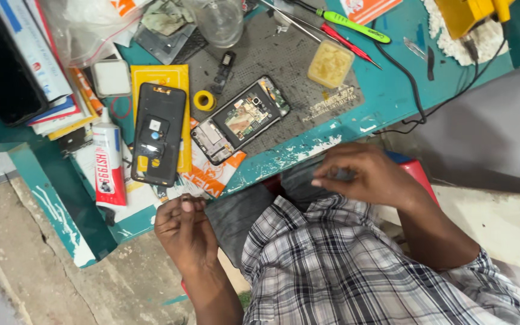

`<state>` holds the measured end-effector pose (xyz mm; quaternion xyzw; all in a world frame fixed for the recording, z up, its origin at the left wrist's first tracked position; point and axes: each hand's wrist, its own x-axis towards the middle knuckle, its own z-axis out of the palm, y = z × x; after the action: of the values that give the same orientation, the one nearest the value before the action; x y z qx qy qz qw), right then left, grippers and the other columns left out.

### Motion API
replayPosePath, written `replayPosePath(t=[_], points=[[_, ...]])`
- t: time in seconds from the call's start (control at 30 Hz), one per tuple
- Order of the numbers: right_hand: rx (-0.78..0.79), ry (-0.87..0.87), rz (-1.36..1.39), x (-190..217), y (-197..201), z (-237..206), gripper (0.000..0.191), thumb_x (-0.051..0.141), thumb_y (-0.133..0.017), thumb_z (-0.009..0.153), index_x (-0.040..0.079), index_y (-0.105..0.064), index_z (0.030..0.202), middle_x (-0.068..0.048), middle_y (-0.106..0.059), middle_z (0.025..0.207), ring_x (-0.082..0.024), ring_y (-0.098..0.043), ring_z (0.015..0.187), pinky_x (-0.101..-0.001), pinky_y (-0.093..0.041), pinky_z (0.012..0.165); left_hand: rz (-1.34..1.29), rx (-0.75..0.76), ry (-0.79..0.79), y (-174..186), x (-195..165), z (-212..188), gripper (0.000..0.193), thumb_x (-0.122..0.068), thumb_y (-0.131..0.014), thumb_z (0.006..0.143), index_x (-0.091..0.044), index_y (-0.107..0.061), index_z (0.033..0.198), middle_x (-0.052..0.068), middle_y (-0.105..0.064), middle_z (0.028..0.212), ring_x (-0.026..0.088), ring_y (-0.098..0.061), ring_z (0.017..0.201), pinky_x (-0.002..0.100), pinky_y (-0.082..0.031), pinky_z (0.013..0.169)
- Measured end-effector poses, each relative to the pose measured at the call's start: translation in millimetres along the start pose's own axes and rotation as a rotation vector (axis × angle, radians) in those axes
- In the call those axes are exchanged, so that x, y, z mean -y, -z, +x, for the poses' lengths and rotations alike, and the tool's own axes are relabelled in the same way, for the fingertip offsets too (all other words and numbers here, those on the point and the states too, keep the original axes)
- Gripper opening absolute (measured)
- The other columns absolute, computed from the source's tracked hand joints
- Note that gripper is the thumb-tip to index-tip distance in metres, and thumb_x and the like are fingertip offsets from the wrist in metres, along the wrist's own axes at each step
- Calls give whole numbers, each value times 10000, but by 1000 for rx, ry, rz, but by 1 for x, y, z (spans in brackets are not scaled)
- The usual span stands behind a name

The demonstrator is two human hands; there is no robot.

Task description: The person sits at a repair bench soldering a small component onto a disassembled phone motherboard, holding the board in one hand and a soldering iron in the other. They apply liquid from a brown bottle onto the board, reposition the board, and continue soldering and adjusting the component with the iron.

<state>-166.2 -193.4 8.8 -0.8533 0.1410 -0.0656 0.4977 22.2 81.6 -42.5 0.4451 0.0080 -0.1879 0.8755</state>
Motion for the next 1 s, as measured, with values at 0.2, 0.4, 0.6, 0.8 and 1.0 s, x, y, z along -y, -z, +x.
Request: replayPosePath(t=[0.2,0.4,0.6,0.8,1.0], points=[[-527,-186,38,-43,44,-17,28,17,-703,1048,14,-690,1023,-72,-751,1054,-107,-673,891,-212,-535,747,16,13,-8,3,4,-6,148,57,-721,977,-22,-690,1098,149,-741,986,213,-699,871,384,-570,849],[-731,-275,-344,-96,101,-4,138,-39,-758,1024,-68,-723,1154,-156,-730,1044,-159,-698,833,-255,-544,725,10,22,26,1,8,-10,135,66,-717,974,-10,-685,1081,156,-742,999,222,-700,887,387,-563,870],[-706,-192,-473,-109,104,6,107,-43,-785,968,-80,-731,1053,-165,-735,971,-190,-743,876,-302,-591,788,41,33,21,5,11,-11,134,79,-730,945,1,-679,1041,153,-741,979,232,-704,894,389,-564,885],[-597,-375,-636,-104,115,16,253,221,-794,1030,-22,-754,970,-220,-702,855,-349,-709,799,-443,-557,756,101,-53,77,-2,14,-2,151,86,-758,866,22,-678,976,98,-716,908,182,-680,849,353,-568,831],[-587,-289,-584,-86,102,35,221,184,-748,1054,-18,-759,966,-202,-726,857,-306,-739,786,-391,-587,761,58,-52,130,-19,5,14,170,90,-767,832,26,-712,980,115,-746,930,157,-686,841,282,-551,786]])
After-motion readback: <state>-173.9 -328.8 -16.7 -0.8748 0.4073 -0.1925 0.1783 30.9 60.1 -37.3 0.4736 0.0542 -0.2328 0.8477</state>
